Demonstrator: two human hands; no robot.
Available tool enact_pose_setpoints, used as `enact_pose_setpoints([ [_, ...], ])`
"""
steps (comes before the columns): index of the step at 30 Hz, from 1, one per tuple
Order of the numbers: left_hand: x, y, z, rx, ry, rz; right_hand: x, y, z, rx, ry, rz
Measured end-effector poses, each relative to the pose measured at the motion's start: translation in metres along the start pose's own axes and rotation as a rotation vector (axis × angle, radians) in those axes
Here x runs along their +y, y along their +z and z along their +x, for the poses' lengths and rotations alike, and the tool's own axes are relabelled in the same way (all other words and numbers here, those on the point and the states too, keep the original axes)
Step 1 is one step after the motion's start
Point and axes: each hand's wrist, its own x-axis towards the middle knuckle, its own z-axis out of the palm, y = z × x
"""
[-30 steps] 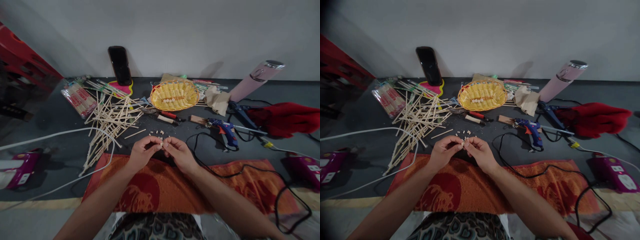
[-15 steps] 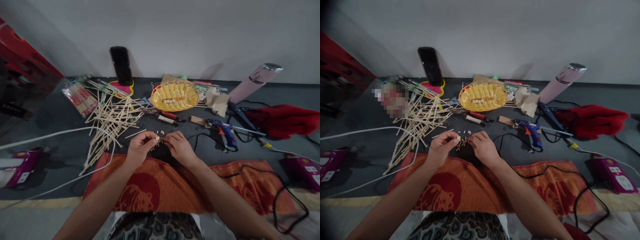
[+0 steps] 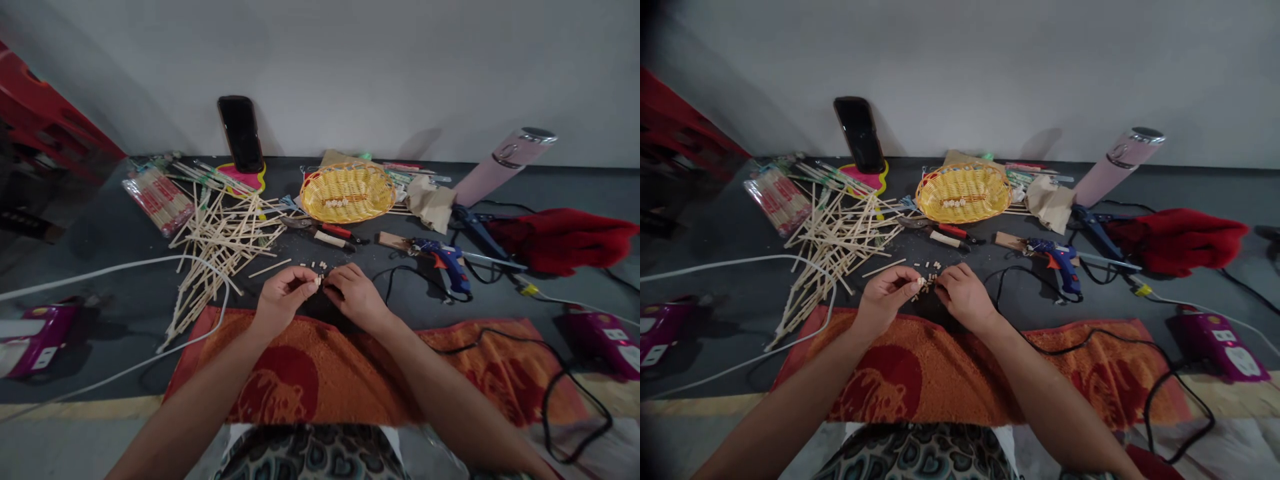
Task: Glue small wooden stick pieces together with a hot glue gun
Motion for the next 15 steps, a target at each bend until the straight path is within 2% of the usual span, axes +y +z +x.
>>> enact_pose_setpoints([
  [3, -0.001, 0.000, 0.000, -0.002, -0.008, 0.023, 0.000, -0.005, -0.001, 0.049, 0.015, 0.070],
  [9, 0.001, 0.000, -0.001, -0.021, -0.019, 0.037, -0.018, -0.026, -0.004, 0.289, 0.030, 0.283],
  [15, 0.003, 0.002, -0.001, -0.067, 0.023, 0.055, -0.028, -0.028, -0.006, 0.351, -0.044, 0.319],
])
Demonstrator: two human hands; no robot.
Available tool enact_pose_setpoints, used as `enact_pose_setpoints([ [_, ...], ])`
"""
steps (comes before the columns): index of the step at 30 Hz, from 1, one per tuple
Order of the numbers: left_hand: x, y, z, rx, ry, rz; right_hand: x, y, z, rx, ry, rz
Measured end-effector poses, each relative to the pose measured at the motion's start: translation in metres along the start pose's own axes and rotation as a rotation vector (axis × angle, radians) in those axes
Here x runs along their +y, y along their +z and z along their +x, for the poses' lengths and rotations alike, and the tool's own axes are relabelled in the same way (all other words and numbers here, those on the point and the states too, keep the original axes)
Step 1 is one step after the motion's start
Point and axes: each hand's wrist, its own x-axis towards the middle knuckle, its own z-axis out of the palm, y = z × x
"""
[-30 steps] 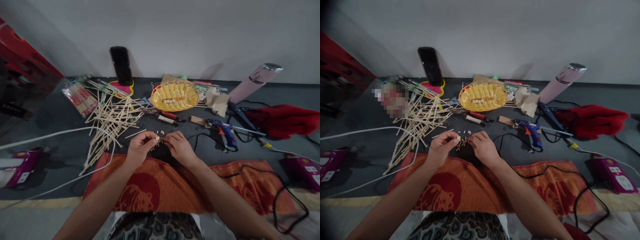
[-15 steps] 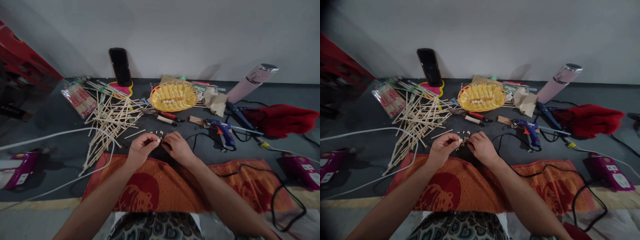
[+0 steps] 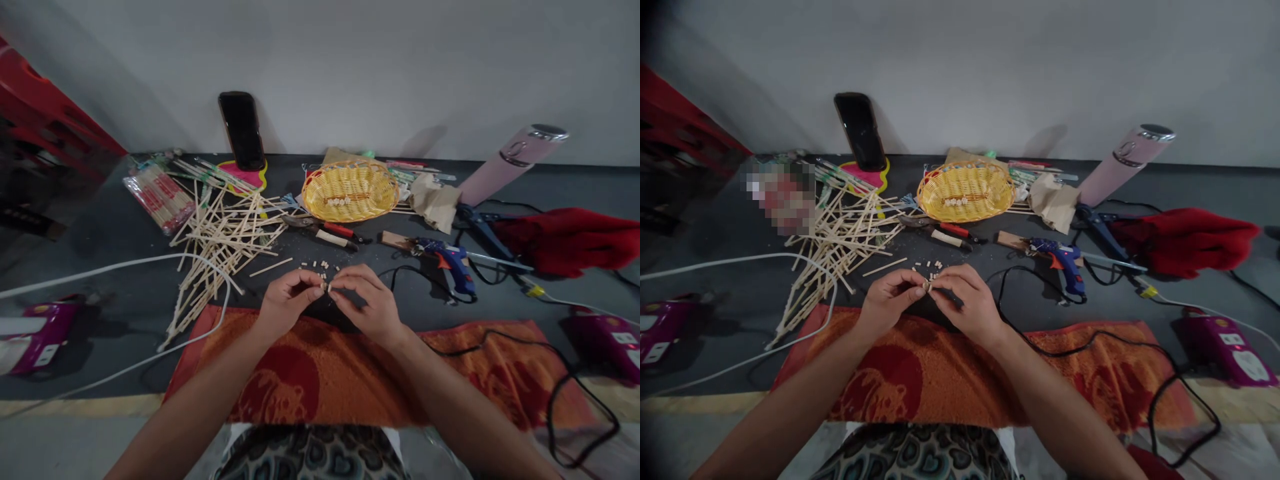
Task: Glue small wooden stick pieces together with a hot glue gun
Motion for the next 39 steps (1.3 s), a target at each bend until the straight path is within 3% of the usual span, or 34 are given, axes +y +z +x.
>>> enact_pose_setpoints([
  [14, 0.000, 0.000, -0.002, -0.012, 0.001, 0.070, 0.002, 0.003, -0.002, -0.050, -0.012, 0.010],
  [20, 0.002, 0.000, -0.003, 0.013, 0.053, 0.096, 0.000, 0.000, -0.004, -0.056, 0.194, 0.134],
  [26, 0.007, 0.000, -0.003, 0.044, 0.295, 0.250, 0.001, 0.007, -0.005, -0.171, 0.505, 0.544],
  [30, 0.007, 0.000, -0.003, 0.026, 0.403, 0.327, 0.000, 0.011, -0.005, -0.184, 0.548, 0.633],
  [39, 0.004, -0.001, -0.004, 0.019, 0.491, 0.397, 0.000, 0.009, -0.003, -0.176, 0.573, 0.642],
])
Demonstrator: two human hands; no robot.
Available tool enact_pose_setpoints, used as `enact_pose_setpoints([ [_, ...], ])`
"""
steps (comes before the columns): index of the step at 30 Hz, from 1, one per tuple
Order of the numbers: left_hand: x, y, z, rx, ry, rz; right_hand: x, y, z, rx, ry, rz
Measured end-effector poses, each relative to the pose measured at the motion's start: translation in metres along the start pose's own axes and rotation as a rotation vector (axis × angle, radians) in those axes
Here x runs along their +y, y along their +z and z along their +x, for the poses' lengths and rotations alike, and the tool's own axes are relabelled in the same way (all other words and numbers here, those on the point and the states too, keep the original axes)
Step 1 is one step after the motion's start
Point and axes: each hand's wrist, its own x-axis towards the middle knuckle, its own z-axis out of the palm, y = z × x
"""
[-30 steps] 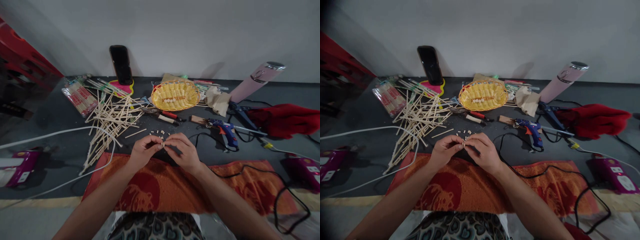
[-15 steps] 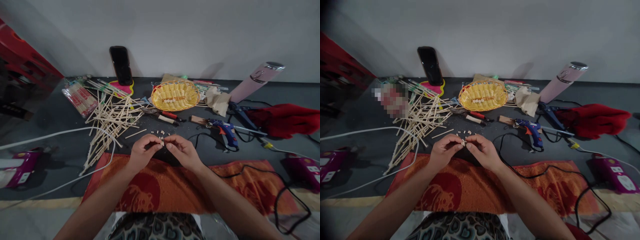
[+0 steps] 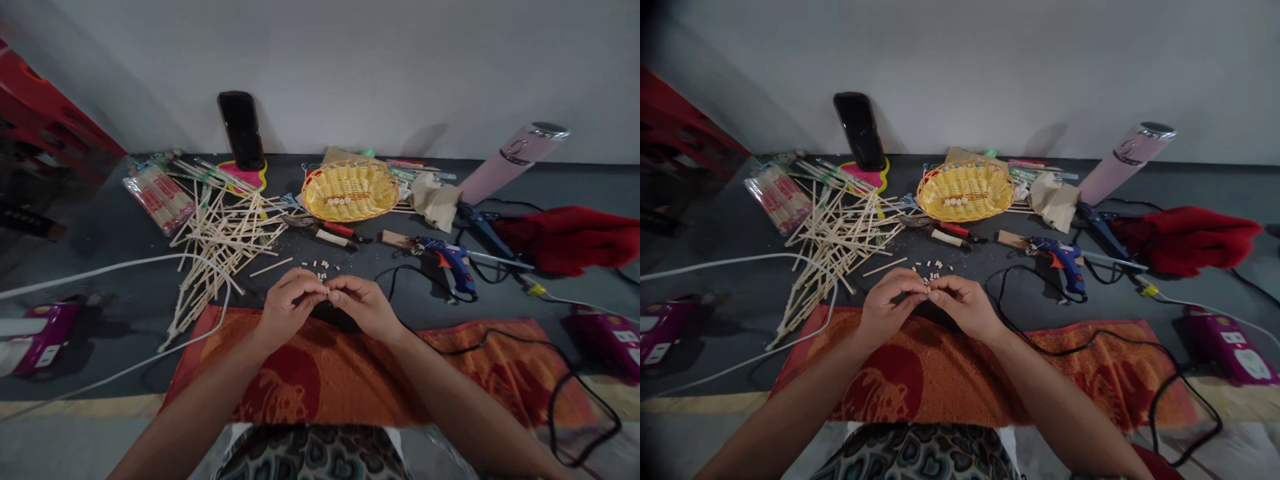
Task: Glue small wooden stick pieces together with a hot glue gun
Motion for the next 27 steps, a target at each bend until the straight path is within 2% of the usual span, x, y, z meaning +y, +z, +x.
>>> enact_pose_setpoints([
  [4, 0.0011, -0.0004, 0.0000, -0.001, -0.025, 0.010, -0.0008, 0.0002, 0.0004, -0.003, 0.001, 0.032],
  [12, 0.0015, -0.0009, 0.0008, -0.006, 0.027, 0.023, 0.0010, -0.0002, 0.0007, -0.018, 0.032, 0.077],
  [21, -0.0010, -0.0005, -0.0008, -0.016, 0.023, 0.019, 0.0013, -0.0005, 0.0009, -0.029, 0.033, 0.046],
  [27, 0.0025, -0.0009, 0.0003, 0.013, 0.000, 0.049, 0.0023, -0.0010, 0.0014, -0.012, 0.038, 0.124],
])
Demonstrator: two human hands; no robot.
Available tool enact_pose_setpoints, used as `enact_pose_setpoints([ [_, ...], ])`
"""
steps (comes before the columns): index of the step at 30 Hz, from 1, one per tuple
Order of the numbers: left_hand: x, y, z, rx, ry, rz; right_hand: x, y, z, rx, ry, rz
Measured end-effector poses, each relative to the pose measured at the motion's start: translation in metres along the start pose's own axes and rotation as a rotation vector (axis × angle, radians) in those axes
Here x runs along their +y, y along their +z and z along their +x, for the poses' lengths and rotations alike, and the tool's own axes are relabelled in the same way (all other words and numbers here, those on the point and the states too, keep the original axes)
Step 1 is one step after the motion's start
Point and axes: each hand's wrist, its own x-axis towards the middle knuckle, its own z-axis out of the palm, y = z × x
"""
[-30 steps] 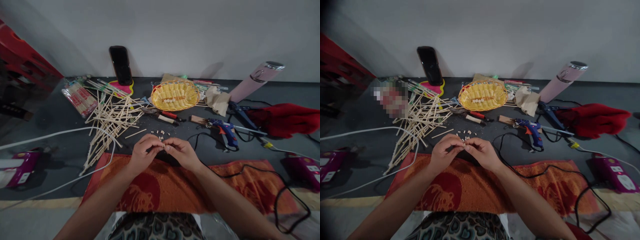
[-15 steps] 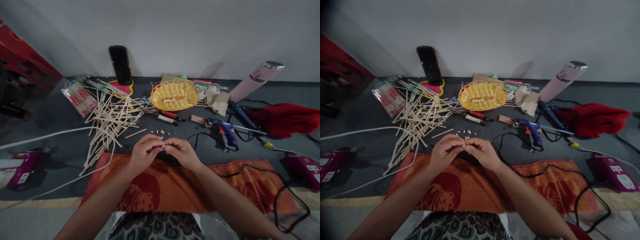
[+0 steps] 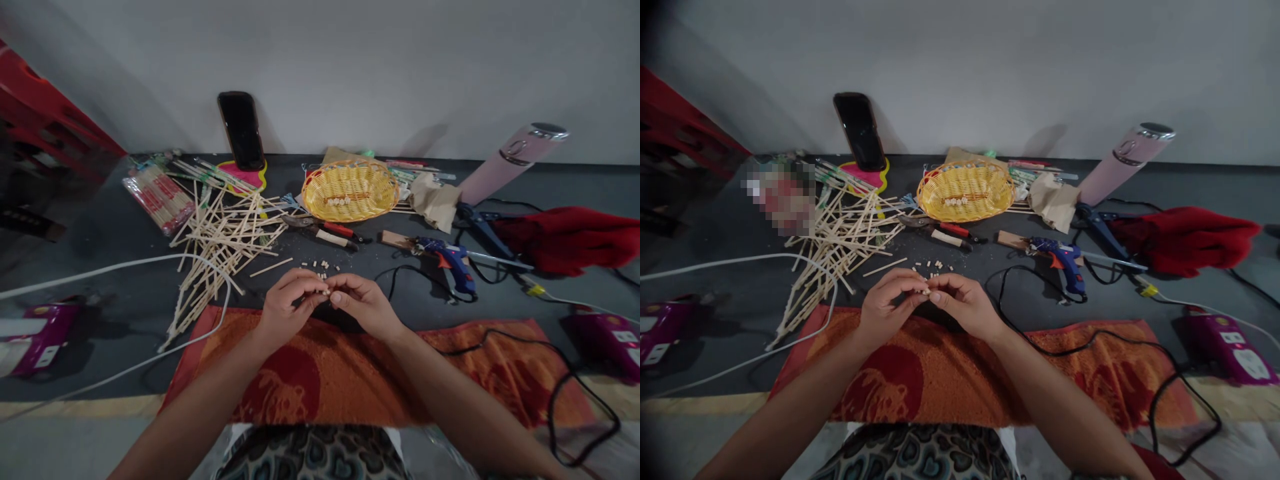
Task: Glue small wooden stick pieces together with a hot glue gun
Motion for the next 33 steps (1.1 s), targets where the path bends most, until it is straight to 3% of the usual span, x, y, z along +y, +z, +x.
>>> enact_pose_setpoints([
  [8, -0.0015, -0.0007, -0.0019, -0.002, 0.008, 0.027, 0.0029, -0.0022, 0.0003, -0.005, 0.051, -0.027],
  [21, -0.0024, -0.0013, -0.0012, -0.011, 0.080, 0.073, -0.0033, 0.0013, -0.0016, -0.059, -0.033, -0.090],
  [33, -0.0039, 0.0002, -0.0030, -0.031, 0.190, 0.171, -0.0021, 0.0029, -0.0022, -0.100, 0.049, 0.034],
])
